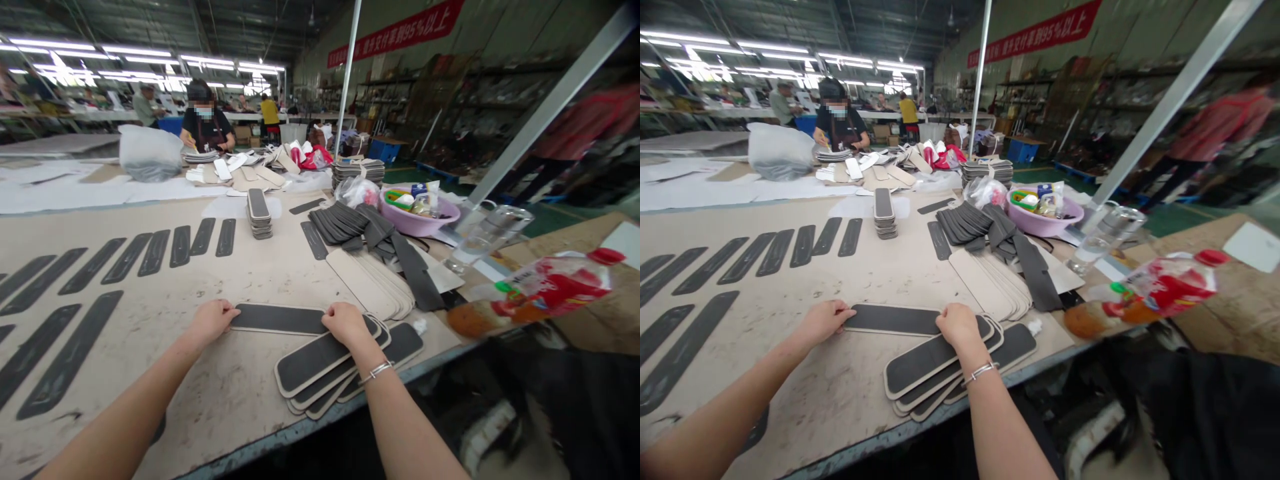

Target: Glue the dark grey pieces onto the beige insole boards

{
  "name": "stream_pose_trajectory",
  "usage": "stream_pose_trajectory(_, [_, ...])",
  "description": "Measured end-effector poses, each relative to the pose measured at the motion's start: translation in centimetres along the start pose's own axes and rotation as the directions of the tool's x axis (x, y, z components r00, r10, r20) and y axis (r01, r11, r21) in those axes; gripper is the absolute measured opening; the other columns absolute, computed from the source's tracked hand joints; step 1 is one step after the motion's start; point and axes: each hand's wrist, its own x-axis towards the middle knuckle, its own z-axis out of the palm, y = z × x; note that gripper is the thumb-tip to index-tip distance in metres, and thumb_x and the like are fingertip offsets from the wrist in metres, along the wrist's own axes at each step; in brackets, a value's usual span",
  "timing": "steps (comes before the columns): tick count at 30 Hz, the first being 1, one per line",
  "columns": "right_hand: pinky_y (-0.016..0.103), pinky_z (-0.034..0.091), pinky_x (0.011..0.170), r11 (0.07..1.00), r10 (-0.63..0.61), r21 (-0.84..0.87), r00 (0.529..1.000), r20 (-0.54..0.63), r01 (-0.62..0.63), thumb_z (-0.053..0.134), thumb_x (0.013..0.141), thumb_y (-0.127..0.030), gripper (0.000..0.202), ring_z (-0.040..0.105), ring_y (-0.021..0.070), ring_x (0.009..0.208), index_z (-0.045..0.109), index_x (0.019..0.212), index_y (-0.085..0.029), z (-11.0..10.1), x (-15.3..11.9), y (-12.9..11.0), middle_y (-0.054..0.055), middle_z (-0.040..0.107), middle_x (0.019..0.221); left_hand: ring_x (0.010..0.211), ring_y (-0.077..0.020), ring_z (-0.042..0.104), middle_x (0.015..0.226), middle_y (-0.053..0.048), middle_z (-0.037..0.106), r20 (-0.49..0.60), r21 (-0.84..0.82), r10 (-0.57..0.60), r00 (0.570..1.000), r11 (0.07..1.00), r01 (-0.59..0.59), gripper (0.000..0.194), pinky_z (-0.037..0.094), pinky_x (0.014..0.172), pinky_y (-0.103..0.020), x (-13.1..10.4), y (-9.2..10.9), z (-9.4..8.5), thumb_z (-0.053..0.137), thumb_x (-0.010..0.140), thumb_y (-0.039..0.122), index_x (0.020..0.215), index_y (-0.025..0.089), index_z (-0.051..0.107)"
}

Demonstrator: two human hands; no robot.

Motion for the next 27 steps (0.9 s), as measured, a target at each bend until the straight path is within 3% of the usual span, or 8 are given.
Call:
stream_pose_trajectory(7, [0.021,0.039,0.061,0.999,0.015,0.045,1.000,0.010,-0.016,0.053,0.070,-0.021,0.017,0.062,0.0150,0.070,0.070,0.071,-0.020,0.14,0.13,0.45,0.003,0.070,0.072,0.058,-0.0178,0.060,0.052,0.000,0.064,0.018,0.002,-0.016,1.000,1.000,0.016,0.025,0.034,0.057,-0.024,0.29,-0.09,-0.03,0.047,0.077,0.039,0.070,0.020,0.062])
stream_pose_trajectory(22, [0.023,0.041,0.066,1.000,0.024,-0.006,1.000,-0.018,-0.024,0.053,0.072,-0.021,0.018,0.064,0.0175,0.078,0.071,0.072,-0.021,0.25,0.18,0.03,0.004,0.071,0.077,0.056,-0.0184,0.059,0.052,0.000,0.064,0.008,-0.043,-0.072,0.997,0.996,0.072,0.026,0.034,0.055,-0.025,0.18,-0.08,0.01,0.049,0.074,0.041,0.071,0.020,0.064])
stream_pose_trajectory(27, [0.023,0.041,0.065,1.000,0.013,-0.021,1.000,-0.006,-0.013,0.051,0.072,-0.021,0.021,0.064,0.0177,0.077,0.071,0.073,-0.020,0.22,0.13,-0.07,0.006,0.071,0.077,0.057,-0.0181,0.059,0.053,-0.001,0.064,0.020,0.015,-0.028,0.999,0.999,0.028,0.027,0.034,0.057,-0.025,0.52,-0.07,0.03,0.046,0.077,0.039,0.067,0.020,0.062])
